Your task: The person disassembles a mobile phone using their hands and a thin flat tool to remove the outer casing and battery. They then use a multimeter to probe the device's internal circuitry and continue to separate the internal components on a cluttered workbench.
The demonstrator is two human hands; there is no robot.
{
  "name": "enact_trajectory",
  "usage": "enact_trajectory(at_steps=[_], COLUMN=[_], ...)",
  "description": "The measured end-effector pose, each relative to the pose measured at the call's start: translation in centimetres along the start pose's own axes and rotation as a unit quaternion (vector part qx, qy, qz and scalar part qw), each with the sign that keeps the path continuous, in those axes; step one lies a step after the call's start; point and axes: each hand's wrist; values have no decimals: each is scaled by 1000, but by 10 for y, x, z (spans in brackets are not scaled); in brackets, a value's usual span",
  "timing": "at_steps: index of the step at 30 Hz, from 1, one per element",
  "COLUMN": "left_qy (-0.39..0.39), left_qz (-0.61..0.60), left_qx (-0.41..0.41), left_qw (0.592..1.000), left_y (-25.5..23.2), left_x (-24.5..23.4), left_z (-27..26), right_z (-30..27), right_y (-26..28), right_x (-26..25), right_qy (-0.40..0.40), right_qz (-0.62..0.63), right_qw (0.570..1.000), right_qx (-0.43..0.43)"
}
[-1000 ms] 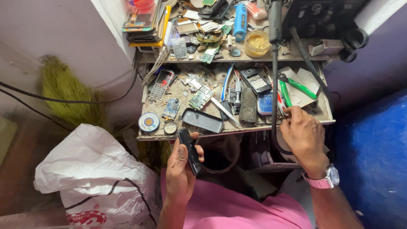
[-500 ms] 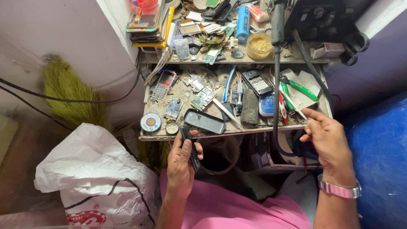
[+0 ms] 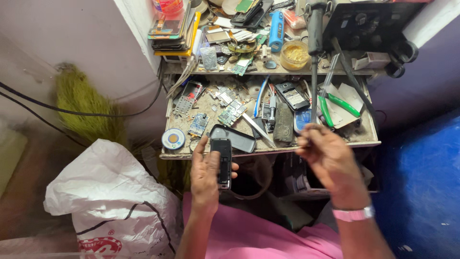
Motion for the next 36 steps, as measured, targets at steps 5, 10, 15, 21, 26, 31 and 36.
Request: enact_trajectory(at_steps=[5, 10, 15, 21, 26, 31, 36], left_qy=[18, -1, -19, -6, -2, -7, -24], left_qz=[125, 183, 267, 231, 229, 239, 282], left_qx=[92, 133, 180, 136, 152, 165, 201], left_qw=[988, 974, 947, 963, 961, 957, 938], left_y=[7, 7, 15, 23, 24, 23, 24], left_x=[5, 5, 3, -1, -1, 0, 2], left_z=[1, 5, 8, 11, 11, 11, 11], right_z=[16, 27, 25, 24, 23, 21, 14], right_y=[-49, -81, -95, -106, -109, -108, -109], right_x=[34, 54, 61, 64, 64, 69, 71], right_qy=[53, 108, 114, 97, 79, 89, 85], right_qz=[-182, -146, -113, -118, -131, -162, -276], right_qw=[982, 983, 986, 987, 986, 979, 944], right_qx=[-8, -5, -30, -52, -63, -89, -161])
Point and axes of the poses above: each hand's wrist, its own z-axis towards the middle knuckle, its own x-axis out of the palm, y = z × x, and after that the axes turned 12 degrees about z, right-handed
